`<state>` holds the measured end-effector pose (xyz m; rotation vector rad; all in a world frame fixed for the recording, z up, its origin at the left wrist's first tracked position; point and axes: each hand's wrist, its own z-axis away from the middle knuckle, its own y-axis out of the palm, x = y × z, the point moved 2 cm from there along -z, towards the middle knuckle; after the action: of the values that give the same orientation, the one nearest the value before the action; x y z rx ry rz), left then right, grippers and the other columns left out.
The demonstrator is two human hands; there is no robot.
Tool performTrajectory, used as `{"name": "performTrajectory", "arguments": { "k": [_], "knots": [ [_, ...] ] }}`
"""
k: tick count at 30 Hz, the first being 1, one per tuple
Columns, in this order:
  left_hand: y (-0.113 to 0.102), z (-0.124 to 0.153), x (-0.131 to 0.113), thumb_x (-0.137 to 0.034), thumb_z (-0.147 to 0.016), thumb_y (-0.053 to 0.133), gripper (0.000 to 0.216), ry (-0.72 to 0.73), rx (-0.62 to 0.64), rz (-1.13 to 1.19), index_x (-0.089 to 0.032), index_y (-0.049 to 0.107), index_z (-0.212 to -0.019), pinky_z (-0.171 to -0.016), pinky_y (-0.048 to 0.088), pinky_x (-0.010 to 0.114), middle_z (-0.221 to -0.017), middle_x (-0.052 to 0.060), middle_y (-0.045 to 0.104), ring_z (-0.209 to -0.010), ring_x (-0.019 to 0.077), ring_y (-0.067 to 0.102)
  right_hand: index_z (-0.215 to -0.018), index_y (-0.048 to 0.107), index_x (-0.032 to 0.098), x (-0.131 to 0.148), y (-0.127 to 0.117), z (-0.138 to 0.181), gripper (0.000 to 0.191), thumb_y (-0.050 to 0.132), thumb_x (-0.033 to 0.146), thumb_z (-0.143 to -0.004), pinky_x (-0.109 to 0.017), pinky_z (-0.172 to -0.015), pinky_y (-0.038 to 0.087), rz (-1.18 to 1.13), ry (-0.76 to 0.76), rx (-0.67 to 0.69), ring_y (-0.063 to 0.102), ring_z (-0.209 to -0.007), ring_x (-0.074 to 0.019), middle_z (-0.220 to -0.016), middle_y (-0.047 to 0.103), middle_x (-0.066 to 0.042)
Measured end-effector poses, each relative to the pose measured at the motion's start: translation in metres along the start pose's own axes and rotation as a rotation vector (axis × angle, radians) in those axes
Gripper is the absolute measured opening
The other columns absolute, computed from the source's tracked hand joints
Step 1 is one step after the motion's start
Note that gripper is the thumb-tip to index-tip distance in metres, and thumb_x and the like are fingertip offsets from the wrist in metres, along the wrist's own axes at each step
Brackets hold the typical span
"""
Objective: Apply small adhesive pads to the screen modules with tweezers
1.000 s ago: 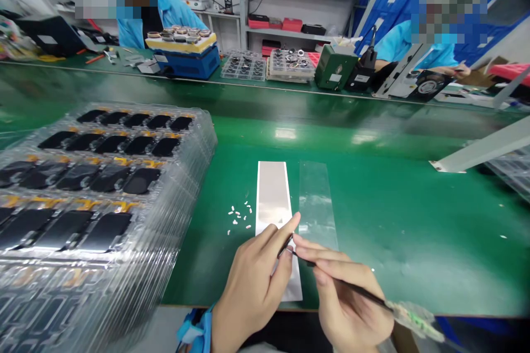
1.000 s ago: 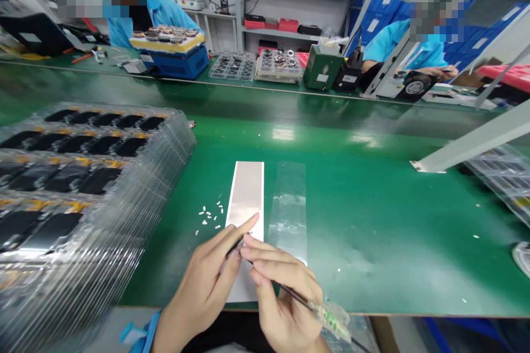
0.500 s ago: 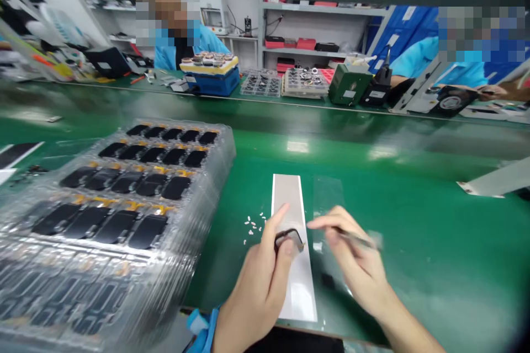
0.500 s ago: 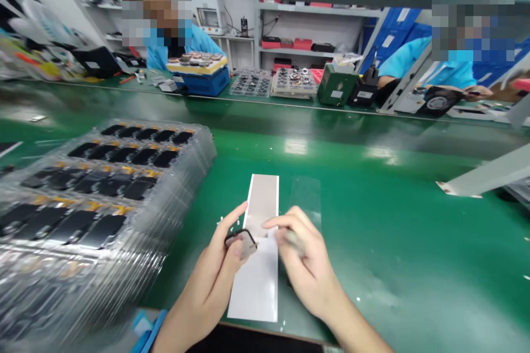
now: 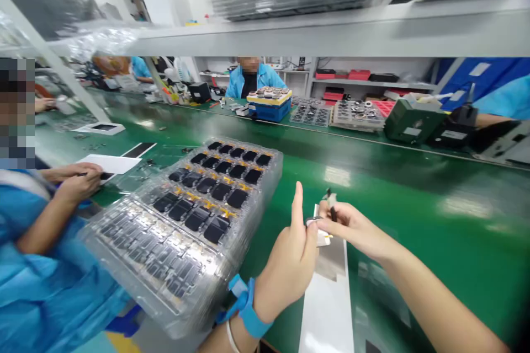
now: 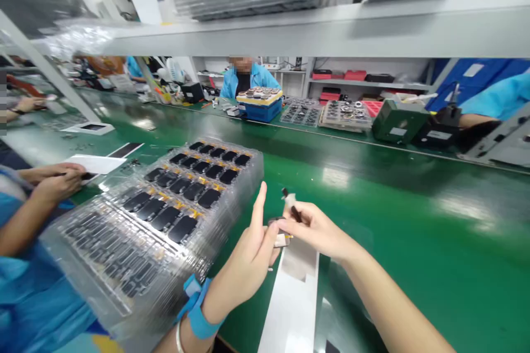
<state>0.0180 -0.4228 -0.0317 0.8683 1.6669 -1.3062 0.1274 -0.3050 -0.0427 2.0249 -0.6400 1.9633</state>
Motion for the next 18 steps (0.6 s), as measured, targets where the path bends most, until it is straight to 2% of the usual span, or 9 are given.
{"name": "performTrajectory", "arguments": {
  "k": [2, 4, 6, 7, 9, 11, 14, 16, 18],
  "knots": [
    [0.002, 0.003, 0.0, -0.026, -0.106, 0.025, 0.065, -0.044, 0.02, 0.037, -0.016, -0.012, -0.158, -0.047, 0.039, 0.022, -0.06, -0.005, 0.056, -0.05, 0.014, 0.053, -0.069, 0.05, 0.018, 0.0, -0.003, -0.007, 0.043, 0.066, 0.055, -0.085, -0.022, -0.052, 0.037, 0.041, 0.015, 0.004, 0.042, -0.055, -0.0088, -0.06, 0.043, 0.006],
    [0.0, 0.016, -0.007, -0.027, -0.105, 0.029, 0.07, 0.005, 0.005, -0.031, -0.018, -0.017, -0.157, -0.055, 0.048, 0.025, -0.079, 0.002, 0.068, -0.058, 0.0145, 0.061, -0.072, 0.052, 0.019, -0.005, -0.02, -0.017, 0.046, 0.061, 0.062, -0.085, -0.023, -0.053, 0.038, 0.186, 0.064, -0.052, 0.043, -0.055, -0.0099, -0.062, 0.047, 0.005],
    [-0.012, 0.038, -0.019, -0.028, -0.103, 0.036, 0.073, 0.118, -0.051, -0.189, -0.025, -0.011, -0.159, -0.065, 0.054, 0.029, -0.108, 0.009, 0.071, -0.068, 0.0156, 0.067, -0.076, 0.056, 0.019, -0.016, -0.054, -0.029, 0.049, 0.053, 0.067, -0.085, -0.025, -0.053, 0.039, 0.387, 0.137, -0.236, 0.046, -0.055, -0.0113, -0.065, 0.053, 0.002],
    [-0.025, 0.049, -0.024, -0.029, -0.101, 0.04, 0.071, 0.185, -0.091, -0.286, -0.029, 0.0, -0.16, -0.069, 0.056, 0.031, -0.117, 0.01, 0.07, -0.073, 0.0164, 0.069, -0.077, 0.058, 0.019, -0.024, -0.075, -0.033, 0.048, 0.052, 0.066, -0.085, -0.027, -0.053, 0.038, 0.472, 0.175, -0.338, 0.047, -0.055, -0.0118, -0.065, 0.055, 0.0],
    [-0.064, 0.067, -0.03, -0.025, -0.099, 0.045, 0.053, 0.283, -0.219, -0.504, -0.034, 0.038, -0.15, -0.081, 0.058, 0.033, -0.119, 0.006, 0.071, -0.088, 0.019, 0.071, -0.068, 0.06, 0.017, -0.044, -0.119, -0.039, 0.042, 0.061, 0.057, -0.082, -0.03, -0.055, 0.037, 0.574, 0.241, -0.455, 0.049, -0.054, -0.0131, -0.063, 0.057, -0.003],
    [-0.117, 0.071, -0.025, -0.023, -0.098, 0.049, 0.03, 0.244, -0.343, -0.725, -0.029, 0.065, -0.122, -0.089, 0.057, 0.036, -0.113, 0.005, 0.074, -0.101, 0.0222, 0.07, -0.057, 0.058, 0.017, -0.066, -0.158, -0.037, 0.041, 0.061, 0.048, -0.084, -0.033, -0.057, 0.035, 0.672, 0.322, -0.573, 0.052, -0.051, -0.014, -0.055, 0.053, -0.005],
    [-0.197, 0.06, -0.004, -0.035, -0.096, 0.052, 0.028, -0.037, -0.429, -1.078, -0.017, 0.071, -0.104, -0.086, 0.057, 0.047, -0.102, 0.01, 0.076, -0.091, 0.0296, 0.071, -0.052, 0.055, 0.02, -0.095, -0.189, -0.025, 0.034, 0.077, 0.038, -0.072, -0.038, -0.055, 0.035, 0.754, 0.384, -0.724, 0.052, -0.044, -0.0188, -0.046, 0.05, -0.003],
    [-0.231, 0.051, 0.012, -0.038, -0.096, 0.05, 0.033, -0.158, -0.387, -1.19, -0.013, 0.071, -0.102, -0.078, 0.057, 0.039, -0.092, 0.005, 0.076, -0.08, 0.024, 0.07, -0.051, 0.053, 0.021, -0.105, -0.191, -0.016, 0.037, 0.08, 0.039, -0.069, -0.039, -0.053, 0.035, 0.786, 0.372, -0.816, 0.055, -0.042, -0.0219, -0.041, 0.045, 0.0],
    [-0.246, 0.043, 0.024, -0.038, -0.095, 0.05, 0.034, -0.174, -0.346, -1.21, -0.011, 0.071, -0.097, -0.071, 0.054, 0.027, -0.083, 0.0, 0.073, -0.071, 0.0168, 0.068, -0.051, 0.052, 0.021, -0.108, -0.185, -0.011, 0.04, 0.078, 0.044, -0.071, -0.038, -0.052, 0.034, 0.808, 0.326, -0.883, 0.057, -0.042, -0.0224, -0.038, 0.041, 0.002]
  ]
}}
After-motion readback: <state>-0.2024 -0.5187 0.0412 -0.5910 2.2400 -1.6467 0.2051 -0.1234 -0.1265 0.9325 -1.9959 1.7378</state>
